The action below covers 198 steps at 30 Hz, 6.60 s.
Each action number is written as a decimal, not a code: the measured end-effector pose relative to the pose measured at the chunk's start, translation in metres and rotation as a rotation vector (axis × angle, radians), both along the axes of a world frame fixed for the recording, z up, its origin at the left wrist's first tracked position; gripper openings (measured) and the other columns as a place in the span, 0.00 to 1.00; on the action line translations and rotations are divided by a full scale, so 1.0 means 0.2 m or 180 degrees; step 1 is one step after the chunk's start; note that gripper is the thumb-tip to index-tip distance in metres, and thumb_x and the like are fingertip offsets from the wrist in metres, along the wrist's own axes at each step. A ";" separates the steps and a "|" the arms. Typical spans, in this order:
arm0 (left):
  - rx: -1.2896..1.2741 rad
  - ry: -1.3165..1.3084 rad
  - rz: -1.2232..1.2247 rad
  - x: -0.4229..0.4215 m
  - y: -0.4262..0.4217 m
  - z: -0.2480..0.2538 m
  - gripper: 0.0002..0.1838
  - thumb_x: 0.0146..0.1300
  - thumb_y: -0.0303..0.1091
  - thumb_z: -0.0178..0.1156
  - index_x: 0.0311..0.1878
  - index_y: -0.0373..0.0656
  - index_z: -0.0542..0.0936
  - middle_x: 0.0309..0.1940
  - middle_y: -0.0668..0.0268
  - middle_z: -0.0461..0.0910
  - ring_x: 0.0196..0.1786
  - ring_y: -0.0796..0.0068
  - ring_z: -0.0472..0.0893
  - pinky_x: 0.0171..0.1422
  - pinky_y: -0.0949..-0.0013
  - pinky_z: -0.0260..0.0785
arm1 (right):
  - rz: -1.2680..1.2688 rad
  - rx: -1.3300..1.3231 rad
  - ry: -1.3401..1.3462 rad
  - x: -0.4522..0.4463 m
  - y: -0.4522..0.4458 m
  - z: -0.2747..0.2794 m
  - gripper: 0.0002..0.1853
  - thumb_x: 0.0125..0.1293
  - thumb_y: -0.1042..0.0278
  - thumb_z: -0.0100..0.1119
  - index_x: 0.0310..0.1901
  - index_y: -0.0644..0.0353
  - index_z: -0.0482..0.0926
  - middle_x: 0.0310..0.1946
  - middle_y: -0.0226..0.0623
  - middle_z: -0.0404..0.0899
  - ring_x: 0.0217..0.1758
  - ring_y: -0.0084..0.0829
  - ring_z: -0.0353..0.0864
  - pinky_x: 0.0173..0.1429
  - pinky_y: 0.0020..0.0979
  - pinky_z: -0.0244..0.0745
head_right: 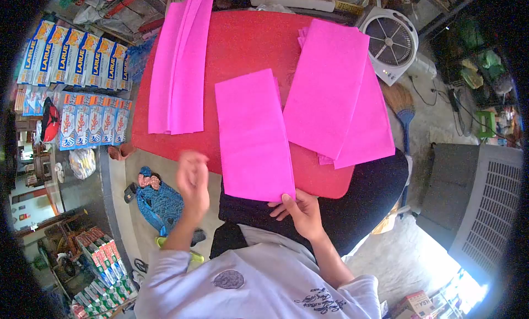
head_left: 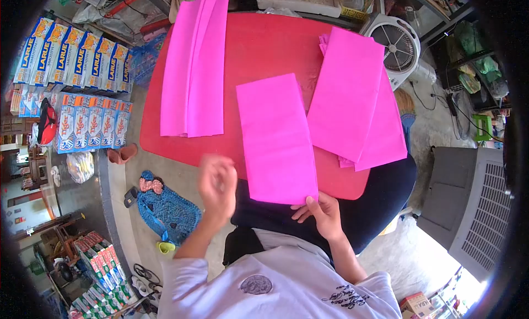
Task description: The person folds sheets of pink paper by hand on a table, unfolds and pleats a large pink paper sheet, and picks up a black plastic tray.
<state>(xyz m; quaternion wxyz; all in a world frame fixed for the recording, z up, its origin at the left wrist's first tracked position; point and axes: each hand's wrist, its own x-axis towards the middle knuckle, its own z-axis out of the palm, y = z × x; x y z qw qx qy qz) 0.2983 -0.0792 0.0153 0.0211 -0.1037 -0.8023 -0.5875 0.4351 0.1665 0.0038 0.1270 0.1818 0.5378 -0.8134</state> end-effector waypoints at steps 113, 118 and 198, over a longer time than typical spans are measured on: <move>0.1169 -0.2469 -0.0357 0.41 0.09 -0.13 0.12 0.76 0.34 0.62 0.42 0.32 0.82 0.28 0.60 0.85 0.24 0.74 0.83 0.25 0.73 0.72 | -0.2761 -0.0540 0.1292 -0.33 0.07 0.45 0.11 0.75 0.73 0.53 0.54 0.65 0.79 0.49 0.35 0.82 0.55 0.28 0.81 0.60 0.33 0.73; 0.1155 -0.2449 -0.0335 0.41 0.10 -0.12 0.12 0.76 0.34 0.62 0.42 0.32 0.82 0.28 0.60 0.85 0.24 0.74 0.83 0.26 0.73 0.73 | -0.2287 -0.1361 0.1207 -0.33 0.14 0.52 0.16 0.76 0.66 0.49 0.59 0.63 0.75 0.58 0.39 0.81 0.64 0.36 0.80 0.72 0.45 0.73; 0.1080 -0.2527 -0.0313 0.51 -0.11 -0.13 0.08 0.74 0.30 0.64 0.44 0.33 0.82 0.29 0.61 0.86 0.27 0.75 0.84 0.30 0.72 0.76 | -0.0335 0.3463 0.1458 -0.09 0.02 0.28 0.14 0.58 0.77 0.72 0.47 0.63 0.85 0.42 0.42 0.84 0.45 0.42 0.85 0.49 0.39 0.79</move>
